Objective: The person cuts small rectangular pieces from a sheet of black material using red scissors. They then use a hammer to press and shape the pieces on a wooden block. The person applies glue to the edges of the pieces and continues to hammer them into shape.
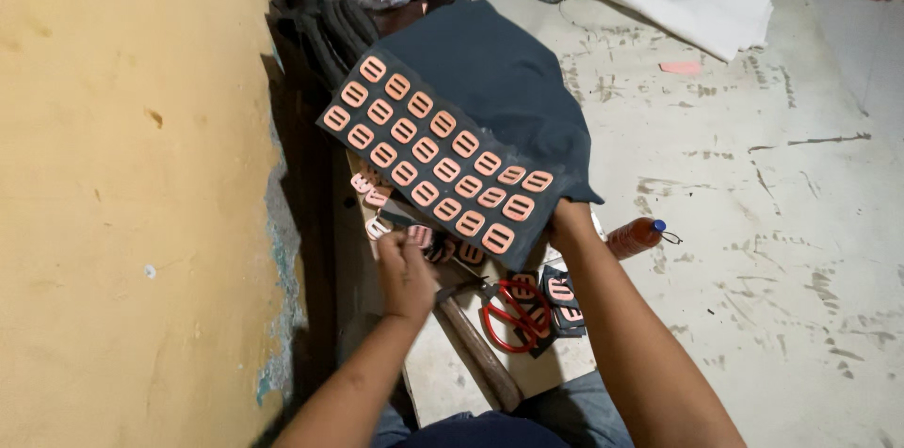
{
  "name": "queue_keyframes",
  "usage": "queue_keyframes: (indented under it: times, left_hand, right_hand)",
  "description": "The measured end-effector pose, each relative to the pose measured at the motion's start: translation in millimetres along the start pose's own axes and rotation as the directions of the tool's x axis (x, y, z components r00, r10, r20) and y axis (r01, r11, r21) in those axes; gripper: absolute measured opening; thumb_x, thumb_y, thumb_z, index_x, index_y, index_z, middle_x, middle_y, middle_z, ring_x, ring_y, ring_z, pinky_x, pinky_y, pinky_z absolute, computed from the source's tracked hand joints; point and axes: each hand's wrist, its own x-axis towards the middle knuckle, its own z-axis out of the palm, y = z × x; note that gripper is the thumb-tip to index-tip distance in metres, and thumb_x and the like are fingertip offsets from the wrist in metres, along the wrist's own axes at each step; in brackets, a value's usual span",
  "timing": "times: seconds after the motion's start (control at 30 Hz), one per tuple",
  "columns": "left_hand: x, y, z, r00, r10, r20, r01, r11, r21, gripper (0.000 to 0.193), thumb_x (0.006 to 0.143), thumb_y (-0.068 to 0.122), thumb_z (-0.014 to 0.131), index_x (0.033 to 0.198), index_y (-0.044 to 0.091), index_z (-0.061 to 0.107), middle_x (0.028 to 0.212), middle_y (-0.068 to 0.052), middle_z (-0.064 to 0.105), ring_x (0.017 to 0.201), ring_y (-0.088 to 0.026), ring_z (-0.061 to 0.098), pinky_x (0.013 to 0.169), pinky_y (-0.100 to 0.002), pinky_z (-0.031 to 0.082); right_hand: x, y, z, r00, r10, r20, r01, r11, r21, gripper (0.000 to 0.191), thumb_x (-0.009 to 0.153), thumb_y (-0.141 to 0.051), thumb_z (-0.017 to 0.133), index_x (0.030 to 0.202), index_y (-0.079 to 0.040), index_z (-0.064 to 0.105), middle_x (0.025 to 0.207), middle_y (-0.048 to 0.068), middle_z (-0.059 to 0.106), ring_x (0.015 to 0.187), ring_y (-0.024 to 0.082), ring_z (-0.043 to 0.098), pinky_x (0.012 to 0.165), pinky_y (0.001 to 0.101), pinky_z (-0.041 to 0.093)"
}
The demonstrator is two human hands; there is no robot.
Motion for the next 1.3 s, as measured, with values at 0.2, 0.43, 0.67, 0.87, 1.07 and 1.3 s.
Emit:
queue_keyframes:
  times: [0.2,0.43,0.67,0.87,1.07,1.3]
  left_hand:
    - [28,37,26,0.799,-0.516,0.310,0.600,0.643,-0.476,0.017,0.098,0.014,0.050,0.105,0.005,0.062,0.089,-0.009,0.070,0.064,-0.014,0.067,0.048,-0.022,0.045]
    - [48,34,24,0.820,-0.523,0.233,0.555,0.626,-0.548,0.017,0.099,0.015,0.051,0.106,0.005,0.064,0.092,-0.008,0.068,0.071,-0.017,0.067,0.052,-0.023,0.048]
    - [46,43,32,0.861,-0.405,0.308,0.508,0.713,-0.483,0.016,0.098,0.011,0.053,0.105,-0.001,0.060,0.092,-0.013,0.067,0.074,-0.021,0.069,0.059,-0.029,0.057]
    - [36,76,36,0.851,-0.404,0.337,0.514,0.772,-0.374,0.012,0.096,0.006,0.053,0.103,-0.004,0.057,0.100,-0.014,0.068,0.093,-0.028,0.073,0.082,-0.040,0.061]
    - [52,137,21,0.910,-0.196,0.366,0.369,0.786,-0.495,0.014,0.097,0.003,0.052,0.102,-0.008,0.059,0.104,-0.017,0.070,0.098,-0.030,0.073,0.087,-0.041,0.059]
    - [79,200,31,0.903,-0.022,0.430,0.256,0.829,-0.497,0.013,0.097,0.002,0.053,0.103,-0.007,0.061,0.103,-0.015,0.067,0.097,-0.028,0.071,0.089,-0.043,0.060]
  right_hand:
    - [-8,-1,1,0.999,0.036,0.026,-0.035,0.999,-0.030,0.044,0.088,-0.019,0.074,0.126,0.000,0.062,0.115,0.015,0.070,0.100,0.025,0.067,0.082,0.0394,0.054]
    - [-13,-3,-4,0.993,0.091,0.068,-0.087,0.994,-0.064,0.049,0.087,-0.019,0.074,0.131,-0.001,0.060,0.119,0.015,0.069,0.104,0.027,0.065,0.085,0.0405,0.052]
    - [-4,-7,1,0.993,0.095,0.066,-0.090,0.993,-0.082,0.054,0.086,-0.018,0.074,0.135,-0.002,0.058,0.123,0.016,0.067,0.107,0.028,0.064,0.088,0.0417,0.051]
    - [-12,0,-11,0.986,0.124,0.110,-0.114,0.989,-0.097,0.058,0.085,-0.018,0.075,0.138,-0.003,0.056,0.126,0.017,0.066,0.111,0.029,0.062,0.090,0.0428,0.050]
    - [-49,14,-74,0.921,0.155,0.358,-0.252,0.937,0.242,0.064,0.083,-0.016,0.076,0.141,-0.002,0.053,0.124,0.020,0.065,0.106,0.033,0.061,0.085,0.0471,0.050]
    - [-16,25,-108,0.949,0.305,0.081,-0.138,0.170,0.976,0.068,0.102,-0.047,0.066,0.133,0.011,0.048,0.102,0.012,0.050,0.086,0.021,0.058,0.082,0.0350,0.059]
